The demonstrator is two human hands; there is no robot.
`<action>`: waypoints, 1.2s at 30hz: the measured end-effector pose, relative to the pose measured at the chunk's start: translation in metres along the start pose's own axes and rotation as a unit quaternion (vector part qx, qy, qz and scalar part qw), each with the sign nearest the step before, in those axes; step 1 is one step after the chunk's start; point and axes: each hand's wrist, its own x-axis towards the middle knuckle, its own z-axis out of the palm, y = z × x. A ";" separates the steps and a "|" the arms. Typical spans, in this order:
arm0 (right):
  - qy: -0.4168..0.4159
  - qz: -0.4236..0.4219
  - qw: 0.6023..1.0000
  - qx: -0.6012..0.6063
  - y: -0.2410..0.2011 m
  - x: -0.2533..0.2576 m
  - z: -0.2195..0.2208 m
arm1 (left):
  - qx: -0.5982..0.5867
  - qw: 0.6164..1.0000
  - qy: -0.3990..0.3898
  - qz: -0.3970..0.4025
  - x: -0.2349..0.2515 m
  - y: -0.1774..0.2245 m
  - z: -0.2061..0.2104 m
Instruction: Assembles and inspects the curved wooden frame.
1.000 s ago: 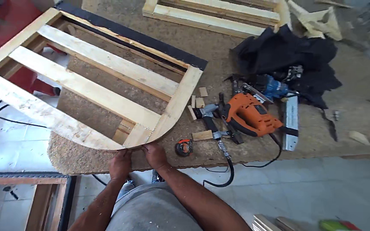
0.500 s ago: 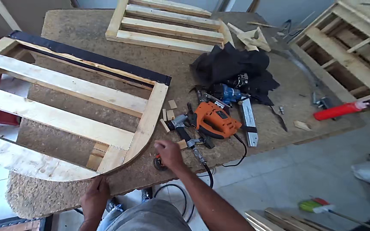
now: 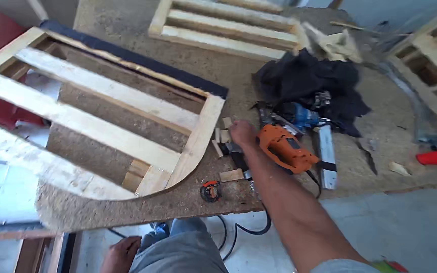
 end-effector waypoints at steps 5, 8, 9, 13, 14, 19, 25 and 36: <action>-0.068 0.042 0.995 -0.064 -0.002 0.042 0.019 | 0.002 0.999 0.031 -0.032 0.001 0.014 0.004; -0.082 0.024 0.993 -0.082 0.003 0.055 0.017 | -0.043 0.995 0.070 -0.064 0.000 0.037 0.023; -0.076 0.013 0.994 -0.083 0.003 0.054 0.012 | -0.062 0.992 0.078 -0.075 0.001 0.045 0.031; 0.008 -0.047 0.999 0.023 -0.007 -0.002 -0.035 | -0.126 0.984 0.104 -0.077 0.012 0.076 0.063; 0.001 -0.085 0.995 0.056 -0.008 -0.030 -0.046 | -0.143 0.980 0.109 -0.079 0.015 0.084 0.069; -0.287 -0.258 0.904 0.185 0.007 -0.169 -0.002 | -0.257 0.958 0.108 -0.069 0.035 0.129 0.078; -0.412 -0.164 0.875 0.193 -0.010 -0.211 0.058 | -0.427 0.894 0.127 -0.048 0.059 0.152 0.081; -0.296 -0.065 0.913 0.273 -0.035 -0.223 0.093 | -0.616 0.752 0.197 -0.127 0.084 0.154 0.086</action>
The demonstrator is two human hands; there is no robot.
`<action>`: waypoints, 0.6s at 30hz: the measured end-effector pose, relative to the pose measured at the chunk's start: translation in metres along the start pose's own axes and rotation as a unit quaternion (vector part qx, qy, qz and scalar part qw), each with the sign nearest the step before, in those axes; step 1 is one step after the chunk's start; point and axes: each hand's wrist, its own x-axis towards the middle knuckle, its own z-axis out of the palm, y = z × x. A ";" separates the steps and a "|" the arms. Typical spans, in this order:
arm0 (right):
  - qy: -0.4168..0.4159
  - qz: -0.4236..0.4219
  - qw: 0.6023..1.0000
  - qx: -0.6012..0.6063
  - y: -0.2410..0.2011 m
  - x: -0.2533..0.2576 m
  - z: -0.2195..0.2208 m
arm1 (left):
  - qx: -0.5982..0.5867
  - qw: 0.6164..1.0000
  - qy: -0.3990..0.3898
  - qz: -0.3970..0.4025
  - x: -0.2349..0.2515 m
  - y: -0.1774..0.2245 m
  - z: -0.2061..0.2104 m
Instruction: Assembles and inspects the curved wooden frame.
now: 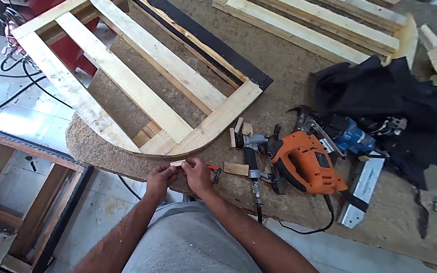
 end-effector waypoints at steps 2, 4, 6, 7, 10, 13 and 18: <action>0.027 -0.004 1.000 0.003 -0.002 0.002 0.006 | -0.003 1.000 0.008 -0.001 0.004 0.002 0.004; 0.031 -0.011 0.999 0.001 -0.003 0.002 0.009 | -0.009 1.000 0.016 -0.003 0.007 0.004 0.006; 0.026 -0.005 1.000 -0.006 -0.007 0.001 0.010 | -0.007 1.000 0.025 -0.005 0.009 0.006 0.007; 0.029 0.003 1.000 -0.007 -0.006 0.002 0.012 | -0.004 1.000 0.028 -0.005 0.010 0.007 0.008; 0.040 0.008 0.999 0.007 -0.005 0.003 0.015 | 0.004 1.000 0.028 -0.004 0.011 0.007 0.009; 0.042 0.012 0.999 0.016 -0.004 0.006 0.016 | -0.003 0.999 0.035 -0.003 0.012 0.008 0.009; 0.060 -0.002 0.998 0.031 -0.001 0.011 0.020 | -0.016 0.999 0.044 0.001 0.015 0.006 0.008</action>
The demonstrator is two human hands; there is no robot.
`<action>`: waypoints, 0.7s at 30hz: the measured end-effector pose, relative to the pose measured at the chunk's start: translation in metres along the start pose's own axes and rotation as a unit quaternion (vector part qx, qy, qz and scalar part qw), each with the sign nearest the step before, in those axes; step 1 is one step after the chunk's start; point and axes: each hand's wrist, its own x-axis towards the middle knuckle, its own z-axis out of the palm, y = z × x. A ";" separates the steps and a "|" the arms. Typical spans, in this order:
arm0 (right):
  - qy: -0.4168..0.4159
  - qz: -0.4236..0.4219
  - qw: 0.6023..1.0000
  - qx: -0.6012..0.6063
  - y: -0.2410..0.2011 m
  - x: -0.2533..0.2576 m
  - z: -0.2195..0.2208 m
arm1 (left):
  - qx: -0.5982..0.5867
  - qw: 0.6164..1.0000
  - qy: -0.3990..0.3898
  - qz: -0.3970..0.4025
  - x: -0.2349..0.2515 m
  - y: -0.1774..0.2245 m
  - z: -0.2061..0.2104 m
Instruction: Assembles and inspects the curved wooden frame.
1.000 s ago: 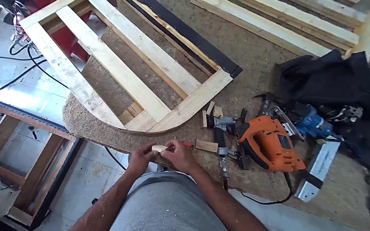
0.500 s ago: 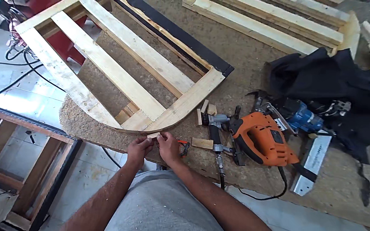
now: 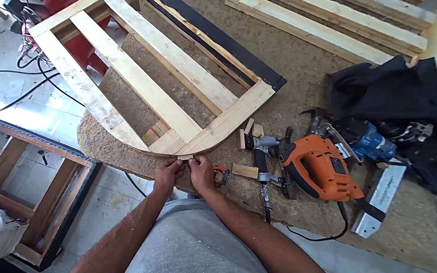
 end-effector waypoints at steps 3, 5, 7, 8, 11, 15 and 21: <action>-0.005 0.001 1.000 -0.007 0.000 0.000 0.000 | 0.000 1.000 0.005 0.002 0.000 0.000 0.000; -0.021 0.005 0.999 -0.024 -0.001 0.000 -0.002 | 0.006 1.000 0.007 0.006 0.000 0.000 0.001; -0.020 0.003 0.999 -0.032 -0.001 0.001 -0.001 | 0.014 1.000 0.012 0.009 0.000 0.000 0.001; -0.019 0.001 0.999 -0.032 -0.001 0.002 -0.001 | 0.020 1.000 0.013 0.012 0.000 0.001 0.002; -0.016 -0.009 1.000 -0.022 -0.003 0.001 -0.002 | 0.043 0.999 0.010 0.019 0.000 0.000 0.002; -0.021 0.000 1.000 0.004 0.002 0.004 0.001 | 0.050 0.998 0.019 0.018 -0.001 0.001 0.005; -0.037 -0.004 0.995 0.090 0.017 0.010 0.007 | 0.051 0.998 0.027 0.008 -0.002 0.005 0.008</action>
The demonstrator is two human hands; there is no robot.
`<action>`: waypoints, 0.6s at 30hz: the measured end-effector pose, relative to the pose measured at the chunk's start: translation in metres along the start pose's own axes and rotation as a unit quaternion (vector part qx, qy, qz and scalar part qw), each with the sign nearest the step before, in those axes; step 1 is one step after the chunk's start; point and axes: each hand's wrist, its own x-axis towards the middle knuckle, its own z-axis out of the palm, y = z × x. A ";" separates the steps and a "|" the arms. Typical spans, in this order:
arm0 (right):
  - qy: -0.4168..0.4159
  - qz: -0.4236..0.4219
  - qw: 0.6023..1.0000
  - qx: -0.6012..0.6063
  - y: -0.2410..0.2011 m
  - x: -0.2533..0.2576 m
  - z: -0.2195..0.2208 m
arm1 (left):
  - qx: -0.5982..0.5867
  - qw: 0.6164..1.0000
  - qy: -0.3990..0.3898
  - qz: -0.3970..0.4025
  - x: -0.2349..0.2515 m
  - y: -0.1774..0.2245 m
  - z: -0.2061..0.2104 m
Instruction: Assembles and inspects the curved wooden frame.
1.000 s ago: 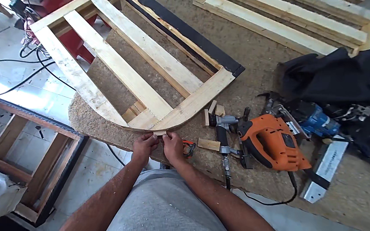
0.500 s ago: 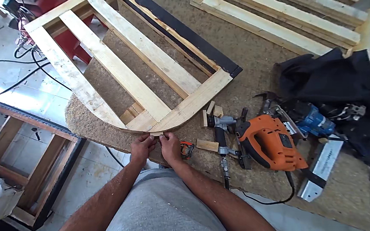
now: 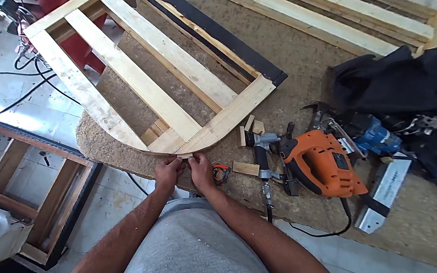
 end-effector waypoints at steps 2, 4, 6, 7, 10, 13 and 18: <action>0.001 -0.013 1.000 0.011 0.003 0.001 0.001 | -0.004 1.000 0.001 -0.002 0.000 0.000 0.001; 0.002 -0.014 1.000 0.001 0.000 0.002 0.000 | -0.009 1.000 0.002 -0.005 0.001 0.000 0.001; 0.009 -0.017 1.000 -0.014 0.001 0.004 0.001 | -0.011 1.000 -0.003 -0.006 0.002 -0.001 0.000; 0.011 -0.018 1.000 -0.016 0.001 0.005 0.002 | -0.011 1.000 -0.006 -0.006 0.002 -0.001 -0.001; 0.016 -0.015 1.000 -0.011 0.001 0.005 0.002 | -0.015 1.000 -0.013 -0.008 0.003 -0.001 -0.003; 0.027 -0.008 0.999 -0.018 -0.001 0.005 0.004 | -0.020 1.000 -0.010 -0.015 0.003 0.001 -0.002; 0.033 -0.006 0.998 -0.047 -0.005 0.002 0.004 | 0.046 0.999 -0.022 -0.007 0.001 0.007 -0.004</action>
